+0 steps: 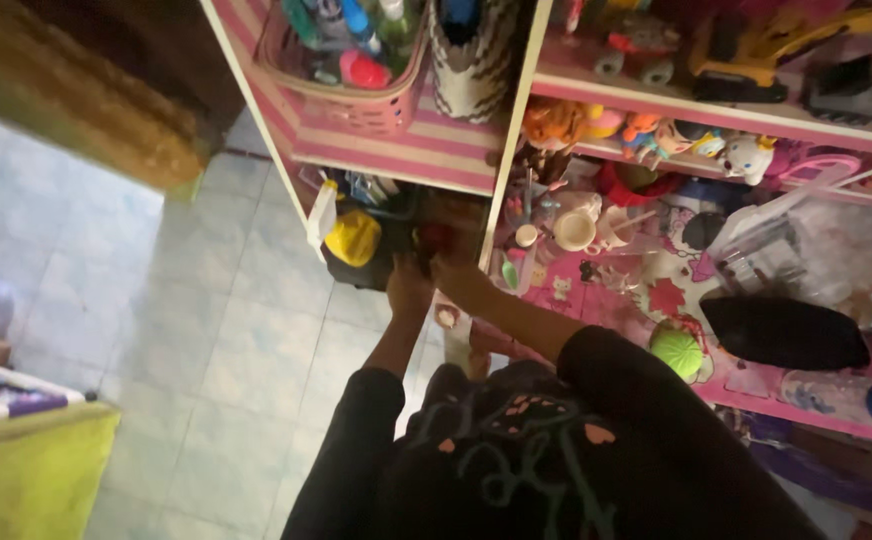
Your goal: The person organizes items on a pink shelving unit, folding a black cloth and placing it on a shelf. They then handle a plastic bag, a clear plastic container, and a small green ball, moving them around the shelves.
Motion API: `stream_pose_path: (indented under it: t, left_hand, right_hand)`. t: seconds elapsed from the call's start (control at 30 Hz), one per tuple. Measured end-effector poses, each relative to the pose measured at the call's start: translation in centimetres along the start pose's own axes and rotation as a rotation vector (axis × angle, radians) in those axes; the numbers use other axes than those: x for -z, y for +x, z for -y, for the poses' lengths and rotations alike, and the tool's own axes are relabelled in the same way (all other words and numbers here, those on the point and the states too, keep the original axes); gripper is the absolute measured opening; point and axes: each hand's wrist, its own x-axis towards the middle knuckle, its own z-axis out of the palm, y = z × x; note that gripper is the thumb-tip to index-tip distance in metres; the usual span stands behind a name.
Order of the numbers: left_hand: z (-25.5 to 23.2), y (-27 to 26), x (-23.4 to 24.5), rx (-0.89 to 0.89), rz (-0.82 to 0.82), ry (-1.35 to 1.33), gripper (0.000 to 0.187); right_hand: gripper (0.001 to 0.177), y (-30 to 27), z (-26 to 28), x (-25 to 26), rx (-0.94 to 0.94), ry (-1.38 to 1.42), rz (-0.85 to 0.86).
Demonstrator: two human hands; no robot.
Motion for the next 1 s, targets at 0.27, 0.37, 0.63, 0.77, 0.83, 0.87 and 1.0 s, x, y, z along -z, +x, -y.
stream_pose_path:
  t: [0.27, 0.37, 0.63, 0.77, 0.83, 0.87, 1.0]
  left_hand:
    - [0.8, -1.4, 6.9, -0.271, 0.097, -0.092, 0.045]
    - [0.3, -1.7, 10.1, -0.392, 0.084, -0.158, 0.048]
    - [-5.3, -2.1, 22.0, -0.445, 0.415, -0.309, 0.034]
    - [-11.6, -0.5, 28.7, -0.496, 0.605, -0.025, 0.026]
    - [-15.7, 0.4, 30.8, -0.475, 0.615, -0.038, 0.034]
    - [-17.8, 0.8, 31.7, -0.520, 0.618, -0.080, 0.034]
    - [-27.1, 2.7, 31.6, -1.065, 0.370, -0.285, 0.039]
  right_hand:
    - [0.036, 3.8, -0.4, 0.2, 0.029, -0.028, 0.112]
    - [0.036, 5.2, -0.2, 1.4, 0.051, 0.076, 0.136]
    - [0.038, 4.7, 2.1, 12.2, 0.069, 0.451, 0.106]
    - [0.040, 3.5, 1.3, 23.0, 0.088, 0.650, -0.003]
    - [0.039, 2.4, -0.7, 29.5, 0.110, 0.696, -0.109]
    - [0.041, 1.4, -1.7, 32.9, -0.040, 0.765, 0.028]
    - [0.043, -2.9, -7.0, 45.8, -0.285, 0.682, 0.153]
